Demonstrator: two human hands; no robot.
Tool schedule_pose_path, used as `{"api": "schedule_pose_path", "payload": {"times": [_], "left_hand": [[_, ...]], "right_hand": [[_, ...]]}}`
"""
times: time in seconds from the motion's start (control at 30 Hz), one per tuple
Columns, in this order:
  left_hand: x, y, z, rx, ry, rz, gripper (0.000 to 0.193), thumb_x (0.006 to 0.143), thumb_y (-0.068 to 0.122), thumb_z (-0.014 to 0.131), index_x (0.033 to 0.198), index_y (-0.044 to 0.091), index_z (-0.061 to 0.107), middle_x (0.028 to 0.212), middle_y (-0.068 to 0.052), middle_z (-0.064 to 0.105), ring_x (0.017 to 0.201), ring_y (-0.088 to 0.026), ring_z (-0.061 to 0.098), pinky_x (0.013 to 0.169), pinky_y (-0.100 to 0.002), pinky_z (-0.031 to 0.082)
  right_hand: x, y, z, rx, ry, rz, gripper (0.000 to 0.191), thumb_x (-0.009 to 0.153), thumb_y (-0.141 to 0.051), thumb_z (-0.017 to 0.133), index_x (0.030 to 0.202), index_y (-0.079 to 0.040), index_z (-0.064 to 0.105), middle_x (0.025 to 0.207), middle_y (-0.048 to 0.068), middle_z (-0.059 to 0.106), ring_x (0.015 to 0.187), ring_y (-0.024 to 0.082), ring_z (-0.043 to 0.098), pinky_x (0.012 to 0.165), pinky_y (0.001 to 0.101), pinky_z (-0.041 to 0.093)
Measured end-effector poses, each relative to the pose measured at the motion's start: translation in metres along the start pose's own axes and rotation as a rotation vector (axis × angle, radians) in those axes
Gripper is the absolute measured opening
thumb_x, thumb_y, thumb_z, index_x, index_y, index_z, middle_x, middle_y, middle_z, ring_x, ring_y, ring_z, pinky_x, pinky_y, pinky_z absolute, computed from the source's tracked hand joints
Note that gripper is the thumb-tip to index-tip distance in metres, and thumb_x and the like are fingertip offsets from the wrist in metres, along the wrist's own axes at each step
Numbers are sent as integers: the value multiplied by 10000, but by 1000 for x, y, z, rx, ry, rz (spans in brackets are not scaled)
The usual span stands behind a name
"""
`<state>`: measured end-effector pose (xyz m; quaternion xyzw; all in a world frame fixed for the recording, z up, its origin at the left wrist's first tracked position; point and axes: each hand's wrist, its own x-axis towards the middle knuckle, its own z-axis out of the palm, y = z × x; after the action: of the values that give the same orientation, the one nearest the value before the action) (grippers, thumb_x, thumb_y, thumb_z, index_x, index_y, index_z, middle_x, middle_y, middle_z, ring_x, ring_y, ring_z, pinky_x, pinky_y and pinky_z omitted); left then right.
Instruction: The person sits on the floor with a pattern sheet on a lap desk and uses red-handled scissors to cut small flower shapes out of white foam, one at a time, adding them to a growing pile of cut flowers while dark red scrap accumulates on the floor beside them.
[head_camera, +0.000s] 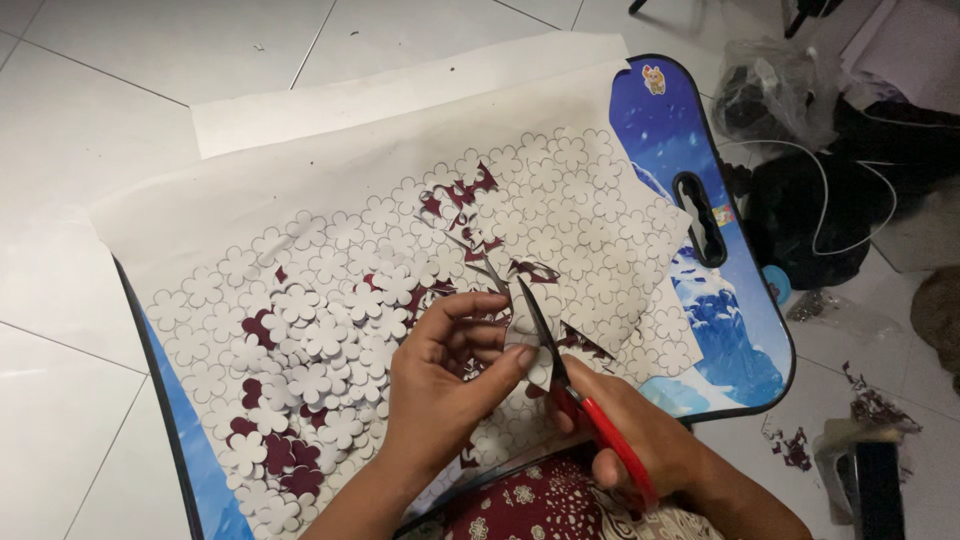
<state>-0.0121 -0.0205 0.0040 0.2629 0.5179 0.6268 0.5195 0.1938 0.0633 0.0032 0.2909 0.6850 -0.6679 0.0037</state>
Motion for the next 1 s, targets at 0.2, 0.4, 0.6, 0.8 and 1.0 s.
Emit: {"api": "schedule_pose_path", "payload": {"times": [0.2, 0.4, 0.6, 0.8, 1.0], "left_hand": [[2, 2, -3, -2, 14, -79, 486, 827, 22, 781, 1277, 26, 597, 967, -129, 773, 851, -122, 724, 603, -211, 554], [4, 4, -7, -49, 2, -112, 488, 821, 18, 789, 1265, 33, 588, 964, -125, 756, 846, -118, 708, 629, -207, 562], [7, 7, -12, -41, -9, -101, 476, 826, -3, 776, 1260, 19, 581, 969, -122, 733, 874, -128, 705, 691, -235, 612], [9, 11, -16, 26, -9, -135, 429, 820, 15, 771, 1215, 4, 606, 961, -130, 749, 857, -143, 729, 703, -269, 649], [13, 12, -22, 173, 0, -96, 395, 813, 51, 801, 1170, 10, 637, 981, -123, 755, 874, -135, 729, 727, -260, 635]], "right_hand": [[1, -1, 0, -11, 4, 21, 1273, 566, -1100, 356, 1210, -23, 564, 753, 4, 495, 650, 124, 474, 577, 290, 371], [-1, -2, -2, -17, -2, 50, 1233, 532, -1116, 361, 1074, -34, 596, 707, -21, 490, 626, 110, 479, 566, 278, 375], [-5, 3, -6, -73, 7, 39, 1122, 536, -1108, 332, 924, -78, 555, 656, -32, 491, 555, 102, 473, 495, 283, 383], [-8, 8, -9, -56, 6, 40, 1084, 508, -1104, 362, 874, -100, 541, 621, -49, 486, 527, 88, 473, 470, 275, 385], [-8, 13, -11, -58, -5, 30, 1054, 493, -1097, 390, 810, -99, 520, 593, -68, 468, 497, 82, 466, 454, 267, 375]]}}
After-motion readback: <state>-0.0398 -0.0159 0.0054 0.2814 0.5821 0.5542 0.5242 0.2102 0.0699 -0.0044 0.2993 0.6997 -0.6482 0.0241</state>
